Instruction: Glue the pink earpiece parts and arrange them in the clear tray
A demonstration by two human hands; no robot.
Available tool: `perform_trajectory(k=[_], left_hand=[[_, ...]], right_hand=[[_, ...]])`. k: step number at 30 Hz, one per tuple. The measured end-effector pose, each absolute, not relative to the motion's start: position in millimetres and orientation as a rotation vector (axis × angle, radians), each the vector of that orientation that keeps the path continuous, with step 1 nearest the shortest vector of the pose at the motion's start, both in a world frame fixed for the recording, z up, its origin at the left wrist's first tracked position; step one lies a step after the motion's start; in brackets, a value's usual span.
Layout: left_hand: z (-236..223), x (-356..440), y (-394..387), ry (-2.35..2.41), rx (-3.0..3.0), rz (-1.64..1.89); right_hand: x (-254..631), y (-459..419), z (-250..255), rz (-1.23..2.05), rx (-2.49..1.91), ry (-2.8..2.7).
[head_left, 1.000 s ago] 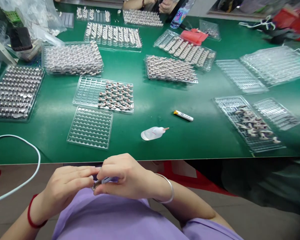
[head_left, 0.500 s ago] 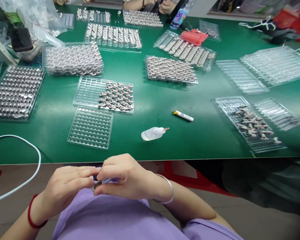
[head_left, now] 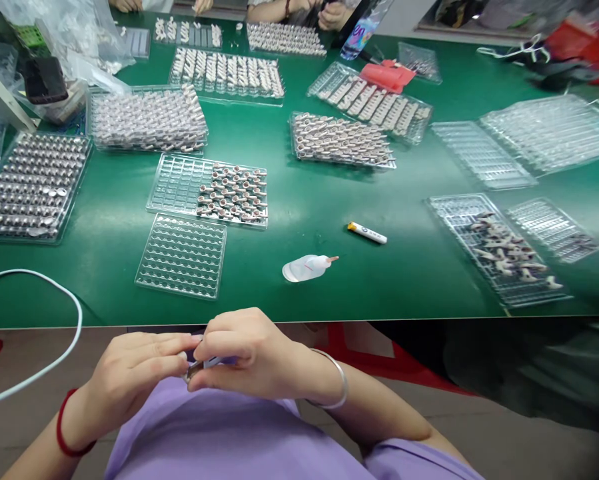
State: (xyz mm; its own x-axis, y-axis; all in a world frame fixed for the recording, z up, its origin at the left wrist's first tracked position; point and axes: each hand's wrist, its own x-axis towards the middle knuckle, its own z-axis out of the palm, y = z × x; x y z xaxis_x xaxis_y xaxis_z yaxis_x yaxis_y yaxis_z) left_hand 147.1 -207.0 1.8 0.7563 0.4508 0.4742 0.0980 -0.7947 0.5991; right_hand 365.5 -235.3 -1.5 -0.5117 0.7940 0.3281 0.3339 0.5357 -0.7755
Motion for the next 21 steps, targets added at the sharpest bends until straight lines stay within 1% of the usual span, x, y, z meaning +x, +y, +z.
perform_trajectory(k=[11,21], left_hand=[[3.0,149.3,-207.3,0.419,2.362,0.872],[4.5,147.6,-206.9,0.411,2.379,0.846]], right_hand=[[366.5,-235.9,-1.7,0.910,-0.894,-2.086],[366.2,-234.7,1.3,0.891,-0.827,-1.993]])
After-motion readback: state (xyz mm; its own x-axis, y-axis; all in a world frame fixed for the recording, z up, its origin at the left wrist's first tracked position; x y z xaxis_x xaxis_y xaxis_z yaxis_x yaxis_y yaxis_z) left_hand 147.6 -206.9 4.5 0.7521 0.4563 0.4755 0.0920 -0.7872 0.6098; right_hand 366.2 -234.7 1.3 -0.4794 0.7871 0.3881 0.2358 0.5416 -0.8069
